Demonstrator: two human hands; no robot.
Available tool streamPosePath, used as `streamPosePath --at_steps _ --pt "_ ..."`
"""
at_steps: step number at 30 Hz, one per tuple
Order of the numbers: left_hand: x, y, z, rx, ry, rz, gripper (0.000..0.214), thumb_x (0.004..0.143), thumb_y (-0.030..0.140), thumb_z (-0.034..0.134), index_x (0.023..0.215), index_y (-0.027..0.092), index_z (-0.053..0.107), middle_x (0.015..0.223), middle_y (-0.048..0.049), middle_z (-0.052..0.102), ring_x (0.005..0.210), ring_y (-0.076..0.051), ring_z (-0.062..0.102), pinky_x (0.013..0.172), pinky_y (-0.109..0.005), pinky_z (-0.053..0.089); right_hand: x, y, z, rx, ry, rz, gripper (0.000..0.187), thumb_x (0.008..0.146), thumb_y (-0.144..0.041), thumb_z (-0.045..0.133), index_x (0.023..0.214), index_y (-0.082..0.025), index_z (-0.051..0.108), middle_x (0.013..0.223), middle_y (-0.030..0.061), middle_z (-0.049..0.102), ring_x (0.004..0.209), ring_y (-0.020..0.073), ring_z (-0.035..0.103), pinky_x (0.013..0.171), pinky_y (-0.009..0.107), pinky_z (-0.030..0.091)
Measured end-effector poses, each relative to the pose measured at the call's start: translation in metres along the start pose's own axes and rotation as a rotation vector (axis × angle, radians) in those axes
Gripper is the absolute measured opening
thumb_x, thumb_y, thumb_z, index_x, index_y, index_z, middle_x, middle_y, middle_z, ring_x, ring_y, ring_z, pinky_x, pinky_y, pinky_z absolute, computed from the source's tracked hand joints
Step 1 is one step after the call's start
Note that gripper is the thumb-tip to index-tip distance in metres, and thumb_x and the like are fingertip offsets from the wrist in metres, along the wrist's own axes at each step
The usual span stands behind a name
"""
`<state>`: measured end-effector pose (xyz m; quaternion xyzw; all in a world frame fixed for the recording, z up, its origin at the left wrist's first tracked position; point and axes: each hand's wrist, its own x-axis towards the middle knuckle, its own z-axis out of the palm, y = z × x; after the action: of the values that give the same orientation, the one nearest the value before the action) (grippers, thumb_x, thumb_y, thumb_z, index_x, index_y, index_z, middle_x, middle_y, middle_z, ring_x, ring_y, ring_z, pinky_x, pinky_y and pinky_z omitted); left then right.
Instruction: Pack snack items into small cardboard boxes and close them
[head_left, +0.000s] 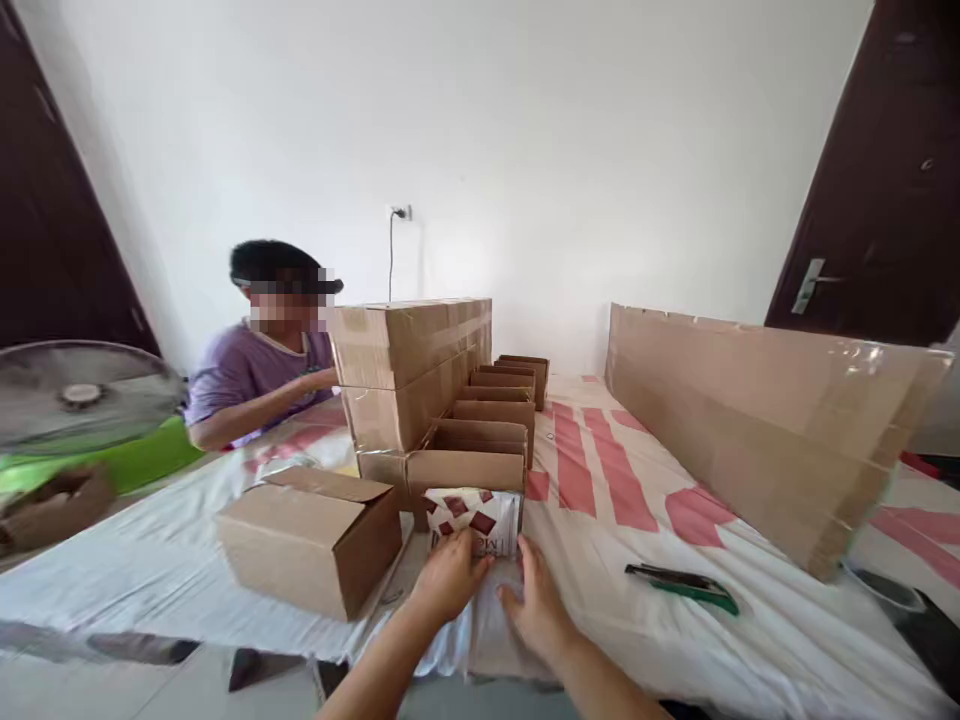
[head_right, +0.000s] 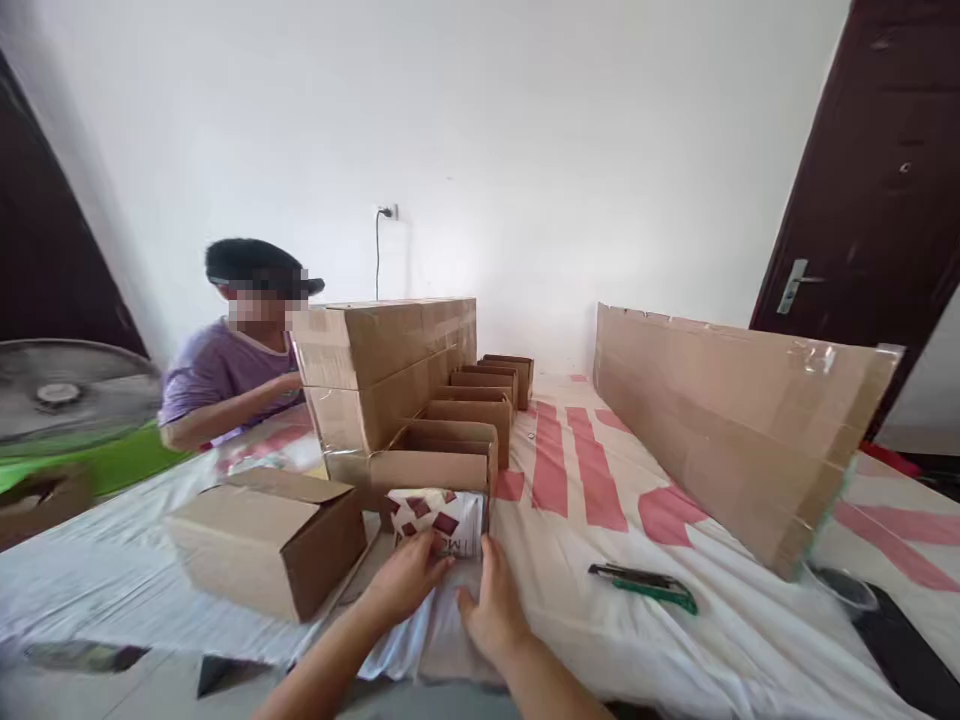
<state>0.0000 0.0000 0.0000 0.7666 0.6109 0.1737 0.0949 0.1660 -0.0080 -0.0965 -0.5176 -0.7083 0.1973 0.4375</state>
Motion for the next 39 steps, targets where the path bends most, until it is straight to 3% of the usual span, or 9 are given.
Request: streamPosePath --at_steps 5,17,26,39 --pt "0.003 -0.005 0.004 0.004 0.031 0.008 0.020 0.085 0.028 0.059 0.098 0.013 0.060 0.107 -0.0145 0.067 0.105 -0.029 0.060 0.091 -0.036 0.041 -0.001 -0.005 -0.001 0.032 0.043 -0.031 0.070 0.073 -0.014 0.061 0.140 -0.013 0.042 0.144 0.0188 0.048 0.135 0.0302 0.044 0.113 0.048 0.038" --pt "0.019 -0.023 0.016 -0.043 0.139 0.024 0.018 0.080 0.022 0.062 0.097 0.016 0.061 0.102 -0.0112 0.065 0.103 -0.029 0.057 0.090 -0.037 0.041 -0.003 -0.030 -0.020 -0.027 -0.036 0.028 0.050 0.073 -0.012 0.061 0.122 -0.013 0.058 0.139 0.0192 0.052 0.134 0.0304 0.047 0.114 0.045 0.038" --pt "0.027 -0.031 0.029 -0.128 0.181 0.047 0.032 0.076 0.021 0.066 0.106 0.014 0.060 0.109 -0.0122 0.063 0.109 -0.029 0.056 0.096 -0.039 0.042 -0.003 -0.033 -0.021 -0.038 -0.041 0.012 0.049 0.072 -0.009 0.063 0.120 -0.013 0.058 0.138 0.0191 0.053 0.133 0.0295 0.048 0.114 0.045 0.038" --pt "0.043 -0.037 0.037 -0.158 0.174 0.019 0.039 0.077 0.022 0.060 0.115 0.013 0.058 0.117 -0.0148 0.062 0.115 -0.030 0.056 0.102 -0.044 0.042 -0.004 -0.034 -0.022 -0.033 -0.069 0.018 0.049 0.071 -0.009 0.062 0.120 -0.012 0.057 0.136 0.0191 0.053 0.133 0.0287 0.047 0.114 0.044 0.037"
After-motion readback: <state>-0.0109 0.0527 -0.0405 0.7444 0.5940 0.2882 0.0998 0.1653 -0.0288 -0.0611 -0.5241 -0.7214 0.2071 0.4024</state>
